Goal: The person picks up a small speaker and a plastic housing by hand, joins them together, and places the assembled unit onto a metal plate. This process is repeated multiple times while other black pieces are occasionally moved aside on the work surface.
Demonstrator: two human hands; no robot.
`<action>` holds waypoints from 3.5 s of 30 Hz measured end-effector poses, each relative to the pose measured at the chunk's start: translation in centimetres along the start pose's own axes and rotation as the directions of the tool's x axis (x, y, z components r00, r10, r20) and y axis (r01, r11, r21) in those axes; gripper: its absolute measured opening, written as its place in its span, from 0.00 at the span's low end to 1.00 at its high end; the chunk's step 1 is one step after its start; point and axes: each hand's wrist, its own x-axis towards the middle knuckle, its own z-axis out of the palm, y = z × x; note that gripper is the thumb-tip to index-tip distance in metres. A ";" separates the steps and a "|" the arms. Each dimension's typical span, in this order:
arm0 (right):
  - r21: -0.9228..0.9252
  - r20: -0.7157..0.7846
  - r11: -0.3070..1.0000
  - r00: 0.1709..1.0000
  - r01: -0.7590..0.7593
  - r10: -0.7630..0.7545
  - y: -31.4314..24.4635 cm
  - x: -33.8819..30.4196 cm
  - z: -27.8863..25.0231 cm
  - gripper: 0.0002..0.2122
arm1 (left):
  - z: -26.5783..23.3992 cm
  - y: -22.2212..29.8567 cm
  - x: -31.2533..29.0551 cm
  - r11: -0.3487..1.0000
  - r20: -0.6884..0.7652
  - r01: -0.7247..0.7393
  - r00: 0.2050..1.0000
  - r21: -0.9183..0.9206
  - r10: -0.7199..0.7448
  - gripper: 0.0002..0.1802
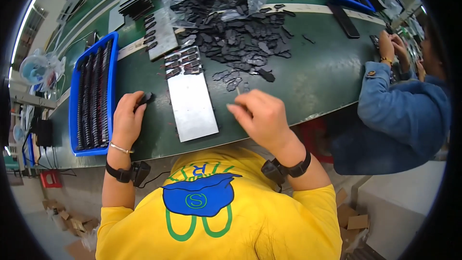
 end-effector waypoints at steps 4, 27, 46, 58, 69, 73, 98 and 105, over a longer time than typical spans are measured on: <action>-0.103 -0.003 0.989 0.994 -0.107 0.107 1.2 1.4 -0.9 0.05 | -0.5 0.5 -0.3 1.000 -0.051 -0.007 0.999 -0.005 0.007 0.15; 0.041 0.077 0.994 0.993 -0.097 0.094 0.7 0.7 0.2 0.06 | -0.7 0.4 1.4 0.999 0.054 0.023 0.998 0.032 -0.024 0.11; -0.117 0.407 0.934 0.874 0.338 -0.266 1.7 16.4 8.0 0.10 | -3.5 4.3 -3.4 0.947 0.002 -0.163 0.985 -0.277 0.170 0.21; -0.082 0.672 0.958 0.725 0.274 -0.150 2.6 19.2 9.7 0.10 | -0.2 2.8 -5.6 0.794 -0.012 -0.194 0.973 -0.576 0.229 0.13; 0.212 0.307 0.967 0.930 0.141 -0.203 -0.6 16.9 7.9 0.05 | -1.1 2.1 -5.1 0.712 0.015 -0.083 0.991 -0.697 0.130 0.11; 0.344 0.621 0.922 0.779 -0.175 -0.084 -6.1 11.6 4.9 0.05 | -1.5 3.3 -4.3 0.069 0.267 0.298 0.920 -0.952 -0.288 0.11; 0.159 0.273 0.943 0.905 0.291 -0.326 -6.1 1.9 3.8 0.13 | 0.3 6.5 -3.1 0.274 0.416 0.411 0.908 -0.869 -0.045 0.06; 0.195 0.225 0.953 0.936 0.230 -0.272 -6.1 1.8 3.8 0.12 | 0.2 6.8 -2.9 0.771 -0.090 -0.238 0.969 -0.591 0.230 0.09</action>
